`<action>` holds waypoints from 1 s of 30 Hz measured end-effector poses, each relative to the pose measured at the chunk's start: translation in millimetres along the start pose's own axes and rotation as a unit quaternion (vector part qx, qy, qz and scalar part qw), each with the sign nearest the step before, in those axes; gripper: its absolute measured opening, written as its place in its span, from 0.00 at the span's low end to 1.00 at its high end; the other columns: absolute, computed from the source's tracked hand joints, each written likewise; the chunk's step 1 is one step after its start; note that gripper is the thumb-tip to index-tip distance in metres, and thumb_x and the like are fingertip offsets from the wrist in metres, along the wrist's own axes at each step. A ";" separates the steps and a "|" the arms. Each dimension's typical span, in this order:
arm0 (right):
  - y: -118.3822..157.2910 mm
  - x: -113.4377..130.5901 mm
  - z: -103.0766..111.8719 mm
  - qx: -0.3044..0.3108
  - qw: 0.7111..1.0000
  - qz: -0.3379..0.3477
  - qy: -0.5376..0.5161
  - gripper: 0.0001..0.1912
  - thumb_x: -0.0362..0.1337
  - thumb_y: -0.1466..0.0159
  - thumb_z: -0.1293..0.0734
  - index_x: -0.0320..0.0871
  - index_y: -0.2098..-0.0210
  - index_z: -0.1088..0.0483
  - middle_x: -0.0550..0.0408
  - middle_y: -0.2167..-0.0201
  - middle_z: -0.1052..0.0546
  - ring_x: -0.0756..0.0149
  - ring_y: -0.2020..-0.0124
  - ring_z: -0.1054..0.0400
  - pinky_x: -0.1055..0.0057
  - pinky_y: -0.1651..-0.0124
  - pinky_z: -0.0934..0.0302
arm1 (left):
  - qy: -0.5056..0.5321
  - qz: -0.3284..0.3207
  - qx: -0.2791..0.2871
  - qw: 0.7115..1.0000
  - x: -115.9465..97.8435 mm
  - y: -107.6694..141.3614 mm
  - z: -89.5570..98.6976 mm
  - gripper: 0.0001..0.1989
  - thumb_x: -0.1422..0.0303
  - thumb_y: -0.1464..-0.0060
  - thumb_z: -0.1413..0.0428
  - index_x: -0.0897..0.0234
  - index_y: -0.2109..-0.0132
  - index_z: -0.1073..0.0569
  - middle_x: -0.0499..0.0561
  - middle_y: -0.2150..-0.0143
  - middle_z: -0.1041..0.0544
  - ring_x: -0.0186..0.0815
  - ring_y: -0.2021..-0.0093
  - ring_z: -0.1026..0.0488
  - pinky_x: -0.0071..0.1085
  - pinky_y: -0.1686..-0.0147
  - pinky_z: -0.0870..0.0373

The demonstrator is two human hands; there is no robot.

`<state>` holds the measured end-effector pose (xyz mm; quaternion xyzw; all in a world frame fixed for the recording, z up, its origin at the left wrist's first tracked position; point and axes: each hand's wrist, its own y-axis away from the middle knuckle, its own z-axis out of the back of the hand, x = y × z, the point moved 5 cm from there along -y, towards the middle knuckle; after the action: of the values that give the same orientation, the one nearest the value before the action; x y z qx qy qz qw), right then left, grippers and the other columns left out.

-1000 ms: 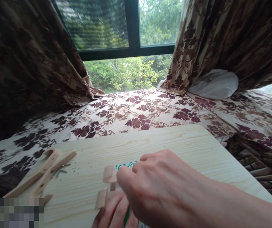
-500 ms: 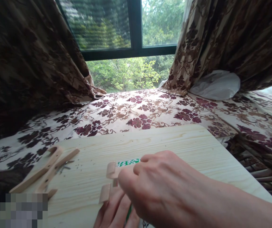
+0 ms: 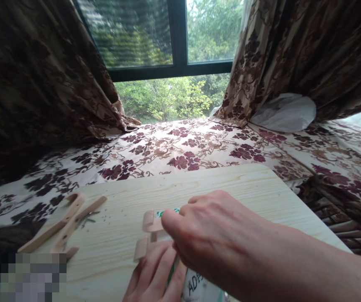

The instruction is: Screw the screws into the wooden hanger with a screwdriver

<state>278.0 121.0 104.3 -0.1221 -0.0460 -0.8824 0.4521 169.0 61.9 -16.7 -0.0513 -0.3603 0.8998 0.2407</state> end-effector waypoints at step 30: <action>-27.1 9.8 8.0 0.090 0.989 -0.074 0.095 0.04 0.29 0.45 0.41 0.44 0.71 0.39 0.55 0.75 0.29 0.65 0.74 0.37 0.69 0.75 0.55 | 0.021 0.022 -0.028 0.999 0.5 -22.4 21.1 0.31 0.48 0.41 0.64 0.61 0.58 0.23 0.48 0.59 0.21 0.37 0.61 0.26 0.34 0.65 0.29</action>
<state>251.9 130.7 115.4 0.0071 -0.0907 -0.9133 0.3970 171.8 63.0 13.9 -0.0846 -0.3787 0.8932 0.2273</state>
